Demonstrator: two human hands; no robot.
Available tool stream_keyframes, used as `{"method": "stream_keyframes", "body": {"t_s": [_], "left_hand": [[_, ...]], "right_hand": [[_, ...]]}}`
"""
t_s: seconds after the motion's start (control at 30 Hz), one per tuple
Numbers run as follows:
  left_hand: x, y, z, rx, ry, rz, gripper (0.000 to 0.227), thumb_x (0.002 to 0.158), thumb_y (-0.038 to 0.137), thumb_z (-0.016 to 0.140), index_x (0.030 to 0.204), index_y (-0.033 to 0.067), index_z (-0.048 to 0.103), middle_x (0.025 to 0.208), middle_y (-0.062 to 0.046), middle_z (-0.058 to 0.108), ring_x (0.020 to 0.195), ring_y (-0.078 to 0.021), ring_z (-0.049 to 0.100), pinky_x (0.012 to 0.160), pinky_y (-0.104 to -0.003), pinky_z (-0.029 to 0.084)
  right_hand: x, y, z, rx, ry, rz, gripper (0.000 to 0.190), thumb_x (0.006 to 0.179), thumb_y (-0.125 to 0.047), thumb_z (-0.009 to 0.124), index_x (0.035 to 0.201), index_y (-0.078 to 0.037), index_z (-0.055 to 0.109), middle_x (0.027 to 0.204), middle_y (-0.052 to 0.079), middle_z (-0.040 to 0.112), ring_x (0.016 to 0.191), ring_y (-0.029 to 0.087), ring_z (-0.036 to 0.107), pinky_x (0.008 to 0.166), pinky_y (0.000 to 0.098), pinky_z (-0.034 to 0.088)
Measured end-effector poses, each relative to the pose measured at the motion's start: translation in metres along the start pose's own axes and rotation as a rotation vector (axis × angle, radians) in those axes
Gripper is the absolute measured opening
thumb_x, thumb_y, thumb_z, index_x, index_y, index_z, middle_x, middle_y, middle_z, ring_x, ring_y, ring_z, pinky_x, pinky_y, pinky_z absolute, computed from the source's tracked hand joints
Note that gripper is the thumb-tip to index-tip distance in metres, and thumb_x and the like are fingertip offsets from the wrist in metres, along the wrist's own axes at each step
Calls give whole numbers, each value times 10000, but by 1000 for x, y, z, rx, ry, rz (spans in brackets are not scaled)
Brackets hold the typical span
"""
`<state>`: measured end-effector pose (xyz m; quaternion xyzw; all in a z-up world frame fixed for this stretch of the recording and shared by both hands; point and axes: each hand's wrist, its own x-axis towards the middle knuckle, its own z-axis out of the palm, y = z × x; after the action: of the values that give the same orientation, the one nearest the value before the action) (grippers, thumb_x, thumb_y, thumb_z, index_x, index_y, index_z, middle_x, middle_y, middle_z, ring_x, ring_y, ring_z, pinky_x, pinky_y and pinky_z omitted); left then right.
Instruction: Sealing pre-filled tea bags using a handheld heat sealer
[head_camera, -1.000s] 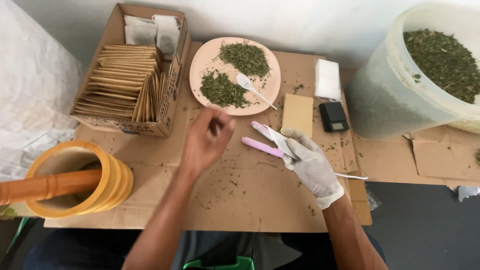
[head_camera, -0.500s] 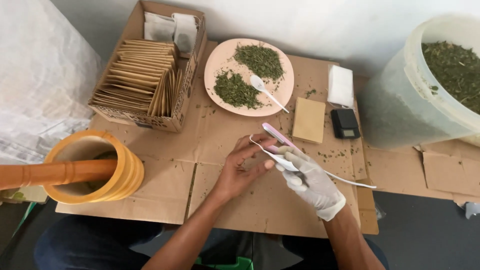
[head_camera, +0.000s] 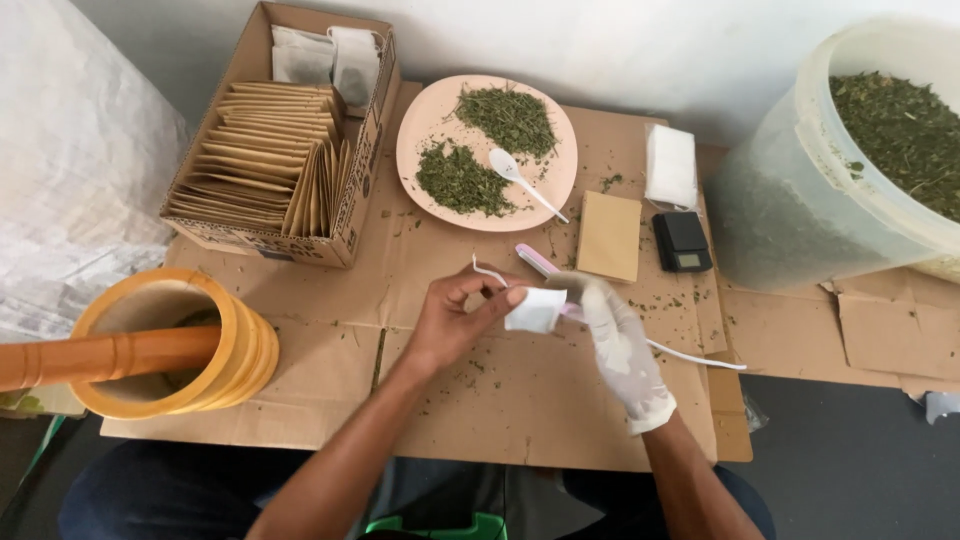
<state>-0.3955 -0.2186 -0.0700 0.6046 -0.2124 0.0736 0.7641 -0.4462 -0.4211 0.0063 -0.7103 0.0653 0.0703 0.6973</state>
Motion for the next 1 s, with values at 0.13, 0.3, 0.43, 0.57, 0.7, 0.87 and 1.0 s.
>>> {"method": "stream_keyframes", "body": {"t_s": [0.13, 0.3, 0.43, 0.57, 0.7, 0.87, 1.0], "left_hand": [[10, 14, -3, 53, -78, -16, 76, 1003, 104, 878, 1042, 41, 860, 997, -147, 859, 912, -173, 703, 859, -371, 582], [11, 6, -2, 14, -57, -90, 83, 1045, 120, 837, 1023, 41, 852, 1000, -125, 853, 935, -128, 686, 864, -357, 595], [0, 4, 6, -32, 103, -160, 178, 1095, 142, 786, 1003, 2, 844, 1063, -159, 879, 928, -99, 712, 831, -314, 604], [4, -3, 7, -29, 150, -136, 205, 1103, 174, 778, 1007, 4, 841, 1050, -137, 881, 869, -93, 695, 769, -325, 611], [0, -5, -6, 89, 178, -94, 188, 1103, 166, 765, 1029, 15, 849, 1053, -134, 888, 841, -92, 714, 728, -327, 620], [9, 26, -5, 135, 195, -12, 210, 1128, 162, 719, 1059, 21, 859, 1010, -134, 871, 817, -88, 644, 706, -327, 599], [10, 34, -9, 173, 164, 41, 199, 1127, 154, 721, 1140, 42, 884, 992, -133, 831, 850, -84, 627, 727, -308, 586]], "right_hand": [[8, 16, -11, -345, 123, -74, 337, 963, -207, 874, 1294, -264, 844, 992, 15, 838, 978, 126, 779, 950, 335, 646], [22, 38, -9, -208, 151, 21, 121, 1007, -151, 856, 1124, -120, 851, 831, 122, 840, 758, 165, 817, 734, 285, 686], [17, 28, 1, -125, 129, 16, 64, 1021, -66, 805, 1020, -25, 854, 870, 182, 849, 749, 214, 835, 655, 277, 655], [12, 16, 2, -246, 95, -32, 127, 1023, -175, 828, 1087, -76, 875, 856, 148, 871, 796, 193, 857, 711, 289, 662], [18, 17, -32, -898, 308, -326, 420, 985, -463, 862, 1327, -221, 821, 1117, 71, 817, 1117, 261, 776, 936, 446, 647], [26, 46, -41, -1277, 207, -290, 668, 916, -601, 842, 1477, -254, 735, 1333, 74, 771, 1230, 359, 735, 969, 518, 665], [31, 65, -37, -1449, 203, -395, 825, 877, -620, 834, 1567, -198, 676, 1350, 120, 734, 1231, 408, 709, 943, 537, 655]]}}
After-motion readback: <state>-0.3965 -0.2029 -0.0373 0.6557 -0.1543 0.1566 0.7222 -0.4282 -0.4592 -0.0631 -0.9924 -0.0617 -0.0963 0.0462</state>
